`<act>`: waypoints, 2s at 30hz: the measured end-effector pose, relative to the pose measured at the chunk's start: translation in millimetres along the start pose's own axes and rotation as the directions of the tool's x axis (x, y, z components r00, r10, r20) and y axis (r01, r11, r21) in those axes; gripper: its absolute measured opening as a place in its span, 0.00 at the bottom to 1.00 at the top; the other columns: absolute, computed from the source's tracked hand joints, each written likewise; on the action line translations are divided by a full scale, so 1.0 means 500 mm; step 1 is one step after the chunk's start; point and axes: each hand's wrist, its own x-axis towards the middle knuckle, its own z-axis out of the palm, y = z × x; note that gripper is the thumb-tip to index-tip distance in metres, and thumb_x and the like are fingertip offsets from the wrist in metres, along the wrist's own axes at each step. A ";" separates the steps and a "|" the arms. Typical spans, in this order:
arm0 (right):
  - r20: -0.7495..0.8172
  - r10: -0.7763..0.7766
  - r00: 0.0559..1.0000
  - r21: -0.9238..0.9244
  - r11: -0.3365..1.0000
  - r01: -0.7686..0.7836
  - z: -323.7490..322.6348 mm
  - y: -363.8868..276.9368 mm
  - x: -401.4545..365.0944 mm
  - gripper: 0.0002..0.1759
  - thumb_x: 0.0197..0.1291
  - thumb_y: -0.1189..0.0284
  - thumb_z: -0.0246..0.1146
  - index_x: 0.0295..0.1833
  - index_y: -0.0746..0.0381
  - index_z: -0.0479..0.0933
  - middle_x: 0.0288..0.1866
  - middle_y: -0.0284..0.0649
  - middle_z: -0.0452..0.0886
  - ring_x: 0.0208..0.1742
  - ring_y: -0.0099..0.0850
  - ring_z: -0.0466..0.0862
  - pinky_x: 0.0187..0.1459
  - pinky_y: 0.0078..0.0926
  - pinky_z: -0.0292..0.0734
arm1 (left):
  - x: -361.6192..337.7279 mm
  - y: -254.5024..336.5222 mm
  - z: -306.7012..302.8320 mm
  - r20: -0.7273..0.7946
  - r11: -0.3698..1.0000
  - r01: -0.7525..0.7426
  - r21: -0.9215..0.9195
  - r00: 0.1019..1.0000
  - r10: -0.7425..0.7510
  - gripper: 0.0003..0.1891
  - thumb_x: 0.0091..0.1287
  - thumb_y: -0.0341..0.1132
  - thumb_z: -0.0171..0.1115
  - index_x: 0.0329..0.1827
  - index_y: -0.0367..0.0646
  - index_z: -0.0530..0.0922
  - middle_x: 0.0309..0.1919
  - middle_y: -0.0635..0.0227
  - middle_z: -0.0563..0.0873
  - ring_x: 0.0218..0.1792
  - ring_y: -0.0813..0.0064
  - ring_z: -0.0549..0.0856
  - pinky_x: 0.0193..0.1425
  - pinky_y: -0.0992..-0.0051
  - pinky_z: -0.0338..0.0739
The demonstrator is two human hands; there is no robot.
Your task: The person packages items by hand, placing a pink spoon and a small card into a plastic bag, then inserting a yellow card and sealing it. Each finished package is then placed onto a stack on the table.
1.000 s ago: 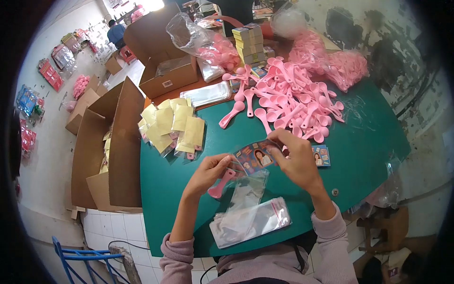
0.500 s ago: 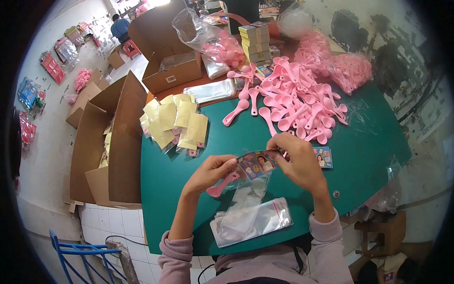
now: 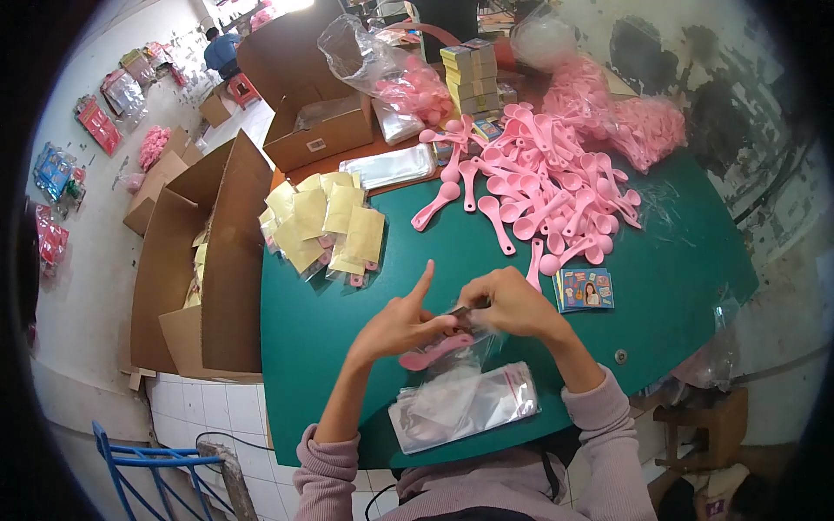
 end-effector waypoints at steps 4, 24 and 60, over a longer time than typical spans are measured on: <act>-0.166 0.027 0.986 0.193 0.981 0.005 -0.016 0.045 0.002 0.12 0.46 0.71 0.68 0.35 0.65 0.78 0.25 0.33 0.75 0.30 0.17 0.71 0.31 0.16 0.66 | 0.003 -0.065 -0.069 0.212 0.933 -0.228 -0.279 0.933 0.291 0.35 0.61 0.40 0.63 0.69 0.43 0.56 0.38 0.61 0.83 0.39 0.76 0.81 0.45 0.76 0.74; -0.251 -0.396 0.883 -0.329 0.893 0.307 0.072 0.027 0.065 0.22 0.47 0.73 0.65 0.51 0.62 0.70 0.56 0.49 0.66 0.49 0.44 0.75 0.48 0.35 0.73 | -0.007 -0.108 0.024 0.076 0.330 0.108 -0.938 0.991 -0.109 0.31 0.71 0.52 0.38 0.63 0.30 0.59 0.56 0.51 0.73 0.53 0.65 0.78 0.53 0.68 0.76; -0.396 -0.022 0.918 0.194 0.975 0.107 -0.345 0.195 -0.081 0.07 0.52 0.74 0.61 0.36 0.66 0.73 0.27 0.35 0.78 0.30 0.26 0.79 0.31 0.23 0.73 | -0.003 -0.103 0.052 -0.199 0.734 0.019 -0.678 0.958 -0.209 0.29 0.63 0.26 0.56 0.65 0.43 0.53 0.38 0.61 0.82 0.36 0.79 0.82 0.36 0.83 0.75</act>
